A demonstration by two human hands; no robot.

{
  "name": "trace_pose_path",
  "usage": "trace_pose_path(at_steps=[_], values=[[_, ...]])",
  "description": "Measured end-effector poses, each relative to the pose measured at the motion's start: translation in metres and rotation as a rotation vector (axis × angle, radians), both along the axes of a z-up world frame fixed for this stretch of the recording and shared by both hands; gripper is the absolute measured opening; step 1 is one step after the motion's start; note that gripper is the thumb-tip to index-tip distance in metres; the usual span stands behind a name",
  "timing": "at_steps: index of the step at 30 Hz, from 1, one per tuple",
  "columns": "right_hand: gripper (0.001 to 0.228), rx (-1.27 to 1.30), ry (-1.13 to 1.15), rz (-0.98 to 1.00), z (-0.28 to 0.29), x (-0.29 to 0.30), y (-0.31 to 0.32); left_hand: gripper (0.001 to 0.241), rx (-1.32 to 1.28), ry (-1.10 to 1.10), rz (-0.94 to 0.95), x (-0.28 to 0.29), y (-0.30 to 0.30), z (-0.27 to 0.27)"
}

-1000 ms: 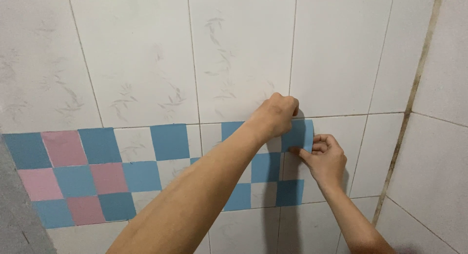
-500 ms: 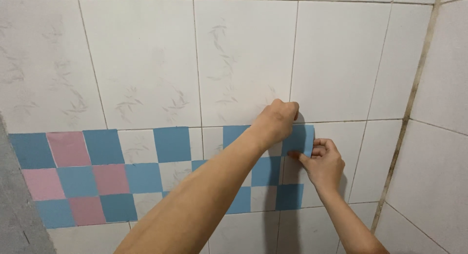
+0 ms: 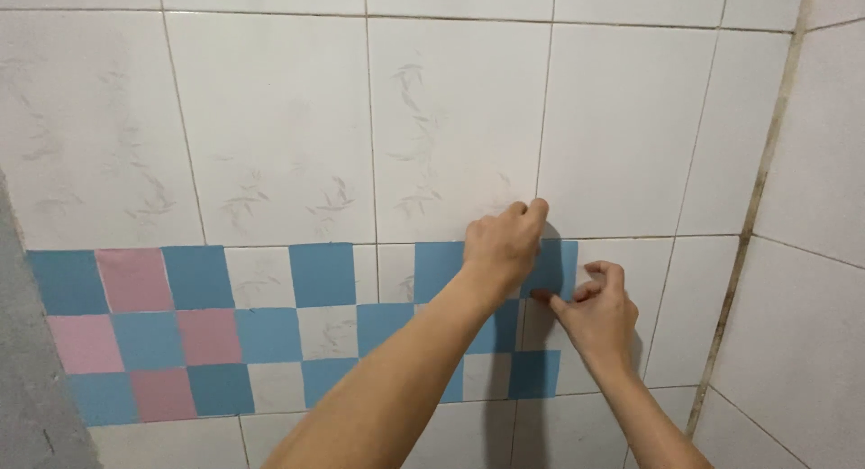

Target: Cutting, peeling, and applying small rectangular stickers to wall tiles to create a decorative pattern.

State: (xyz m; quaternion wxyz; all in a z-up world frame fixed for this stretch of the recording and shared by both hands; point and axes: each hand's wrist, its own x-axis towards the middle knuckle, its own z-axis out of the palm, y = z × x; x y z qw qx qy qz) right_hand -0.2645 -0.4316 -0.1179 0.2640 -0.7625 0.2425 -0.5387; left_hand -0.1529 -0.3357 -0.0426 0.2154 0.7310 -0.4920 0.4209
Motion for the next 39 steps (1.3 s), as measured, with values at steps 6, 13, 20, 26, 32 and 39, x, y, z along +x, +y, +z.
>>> trace_pose_path(at_steps=[6, 13, 20, 26, 32, 39], values=[[0.069, -1.041, 0.019, -0.216, -0.044, 0.006, -0.047, 0.033, -0.065, -0.33, -0.205, 0.028, 0.024, -0.071], [0.075, -1.185, 0.098, -0.176, -0.04, 0.022, -0.054, 0.049, 0.349, -0.64, -0.132, 0.033, 0.051, -0.098], [0.054, -0.769, -0.061, -0.112, 0.004, 0.024, -0.055, 0.037, -0.044, -0.408, -0.153, 0.023, 0.036, -0.076], [0.054, -0.532, 0.148, -0.062, 0.038, 0.025, -0.054, 0.042, 0.113, -0.291, -0.171, 0.003, 0.055, -0.084], [0.017, -0.609, 0.36, -0.154, 0.063, -0.002, -0.027, 0.037, 0.221, -0.237, -0.132, -0.007, 0.075, -0.077], [0.013, -0.546, 0.467, 0.015, 0.069, -0.015, -0.028, 0.038, 0.197, 0.073, -0.113, 0.005, 0.066, -0.069]])
